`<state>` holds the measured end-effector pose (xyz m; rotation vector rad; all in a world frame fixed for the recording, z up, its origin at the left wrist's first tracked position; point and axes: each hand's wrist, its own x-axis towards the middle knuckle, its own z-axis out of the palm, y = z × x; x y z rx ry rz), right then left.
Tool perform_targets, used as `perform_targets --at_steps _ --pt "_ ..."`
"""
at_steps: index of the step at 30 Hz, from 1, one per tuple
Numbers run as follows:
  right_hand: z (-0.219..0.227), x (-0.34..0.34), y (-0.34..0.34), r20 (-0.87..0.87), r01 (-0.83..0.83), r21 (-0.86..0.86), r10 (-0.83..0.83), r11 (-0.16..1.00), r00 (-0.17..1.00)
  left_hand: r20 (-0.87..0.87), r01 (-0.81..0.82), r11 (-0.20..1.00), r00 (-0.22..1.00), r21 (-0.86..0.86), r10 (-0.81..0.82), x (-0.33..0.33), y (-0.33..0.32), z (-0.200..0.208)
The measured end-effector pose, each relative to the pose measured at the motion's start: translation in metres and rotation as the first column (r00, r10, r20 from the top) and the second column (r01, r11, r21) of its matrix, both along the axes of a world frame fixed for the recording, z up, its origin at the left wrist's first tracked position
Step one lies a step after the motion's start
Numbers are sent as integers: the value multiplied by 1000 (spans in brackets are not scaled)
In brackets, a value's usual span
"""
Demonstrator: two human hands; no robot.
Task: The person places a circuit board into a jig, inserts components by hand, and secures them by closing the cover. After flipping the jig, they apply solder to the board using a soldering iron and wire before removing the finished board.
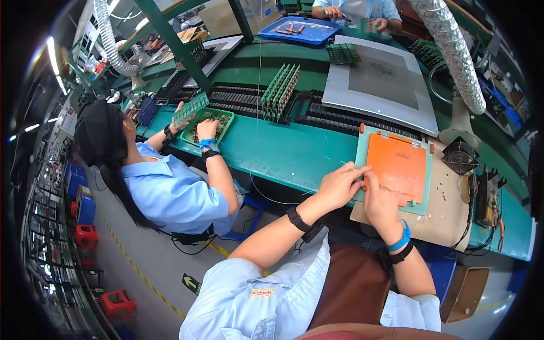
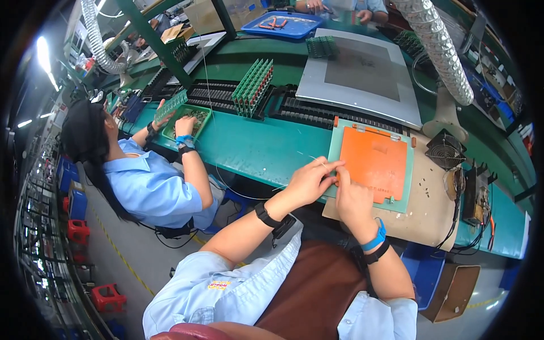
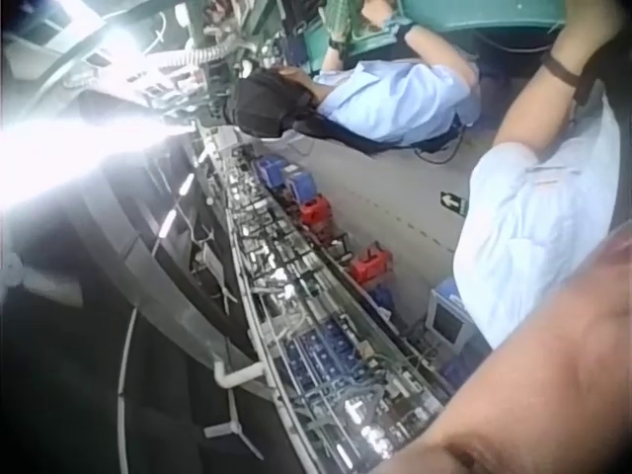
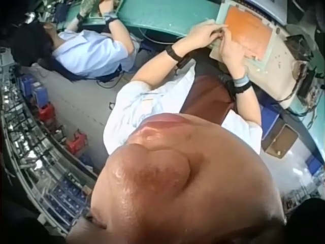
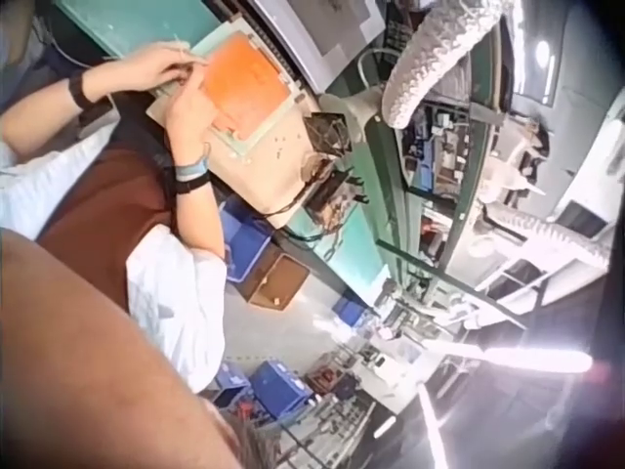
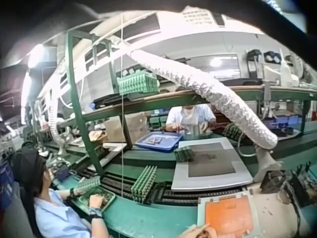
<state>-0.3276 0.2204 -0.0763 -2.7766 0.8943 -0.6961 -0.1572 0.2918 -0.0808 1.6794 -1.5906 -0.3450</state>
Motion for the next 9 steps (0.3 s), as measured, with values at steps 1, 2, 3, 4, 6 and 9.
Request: perform_targets --at_steps 1,2,3,4,6,9 --pt "0 -4 -2 10 -10 25 9 1000 1000 13 -9 1000 1000 -8 9 -2 -2 -2" --pt "-1 -7 -4 23 -25 53 24 998 999 27 -23 1000 999 -15 23 -3 -1 -2" --pt "-2 -12 -6 35 -39 80 37 996 999 31 -30 999 999 -16 31 -4 -1 0" --pt "0 -17 -7 40 -53 78 50 996 998 32 -27 1000 999 1 27 -3 0 1" --pt "15 -37 -6 192 -148 248 101 957 976 32 -19 999 999 37 18 0 2 4" --pt "6 -79 -16 215 -86 361 7 928 977 -13 -2 995 1000 101 3 2 1 8"
